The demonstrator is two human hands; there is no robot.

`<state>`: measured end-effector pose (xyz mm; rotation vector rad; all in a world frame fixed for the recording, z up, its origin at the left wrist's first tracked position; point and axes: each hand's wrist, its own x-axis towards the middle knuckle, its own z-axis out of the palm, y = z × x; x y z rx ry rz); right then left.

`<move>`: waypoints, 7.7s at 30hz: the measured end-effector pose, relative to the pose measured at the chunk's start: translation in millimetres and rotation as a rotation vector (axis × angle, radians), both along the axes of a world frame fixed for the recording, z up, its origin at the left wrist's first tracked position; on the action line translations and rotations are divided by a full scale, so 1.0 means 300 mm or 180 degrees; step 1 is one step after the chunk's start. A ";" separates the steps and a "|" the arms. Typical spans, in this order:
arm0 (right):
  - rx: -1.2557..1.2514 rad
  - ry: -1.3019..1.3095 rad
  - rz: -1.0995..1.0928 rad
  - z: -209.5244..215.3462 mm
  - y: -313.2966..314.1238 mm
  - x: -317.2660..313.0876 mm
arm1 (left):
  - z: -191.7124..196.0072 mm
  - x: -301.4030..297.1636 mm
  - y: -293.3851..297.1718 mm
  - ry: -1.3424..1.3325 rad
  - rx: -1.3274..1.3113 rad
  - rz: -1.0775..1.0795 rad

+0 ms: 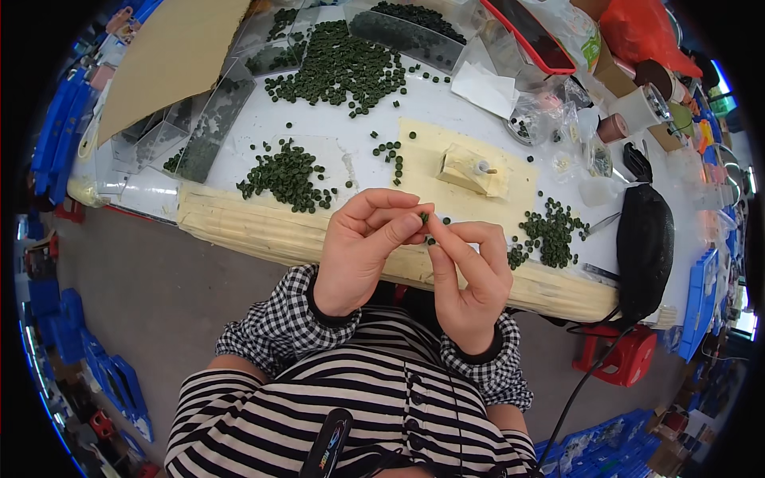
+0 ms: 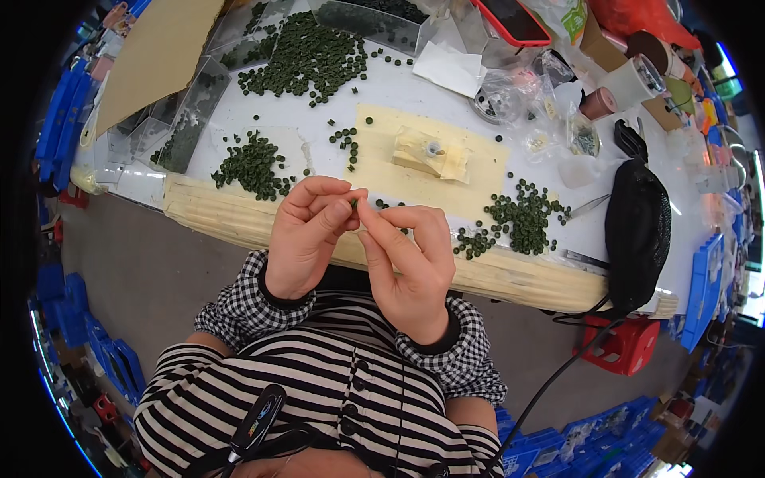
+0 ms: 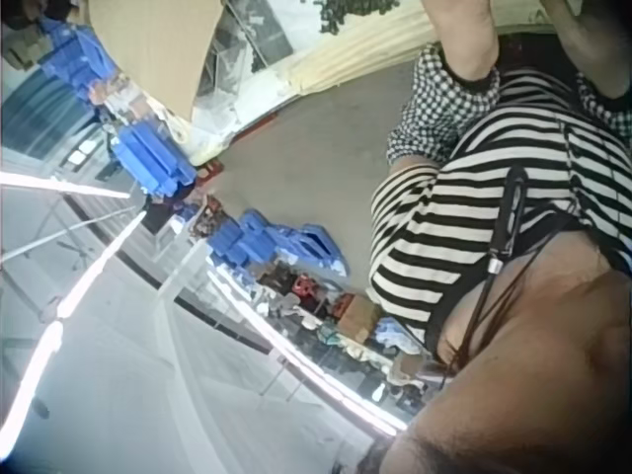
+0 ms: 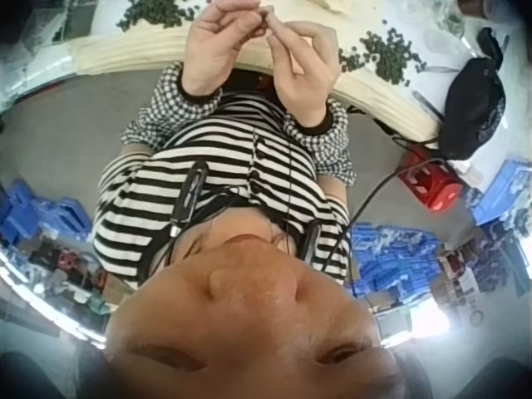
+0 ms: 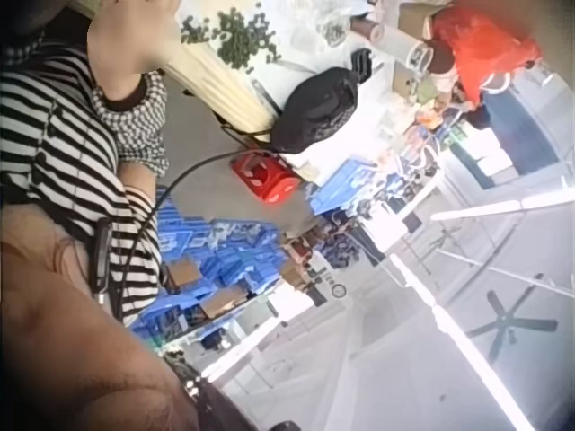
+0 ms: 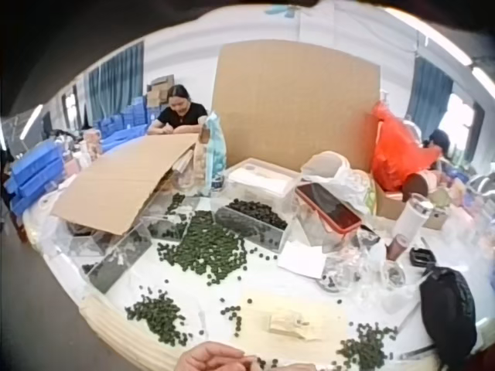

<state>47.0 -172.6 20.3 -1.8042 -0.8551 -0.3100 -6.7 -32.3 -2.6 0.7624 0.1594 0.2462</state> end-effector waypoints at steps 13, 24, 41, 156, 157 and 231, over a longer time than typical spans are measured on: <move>0.0185 0.0631 0.0369 0.004 -0.027 0.002 | 0.026 -0.020 0.000 -0.0281 0.1282 0.0281; 0.0260 0.0510 0.0433 -0.018 -0.037 0.006 | 0.043 -0.019 0.010 -0.0252 0.1516 0.0249; 0.0117 -0.0044 0.0466 -0.007 -0.042 0.019 | 0.043 -0.023 0.019 -0.0296 0.1367 0.0036; -0.0363 -0.0472 -0.1399 -0.185 -0.432 0.068 | 0.175 0.289 0.360 -0.0985 0.6784 -0.0643; -0.0372 -0.0491 -0.1380 -0.184 -0.427 0.069 | 0.172 0.231 0.327 -0.0768 0.6361 -0.0745; -0.0605 -0.0632 -0.1696 -0.194 -0.391 0.071 | 0.193 0.163 0.227 0.0003 0.4927 -0.1161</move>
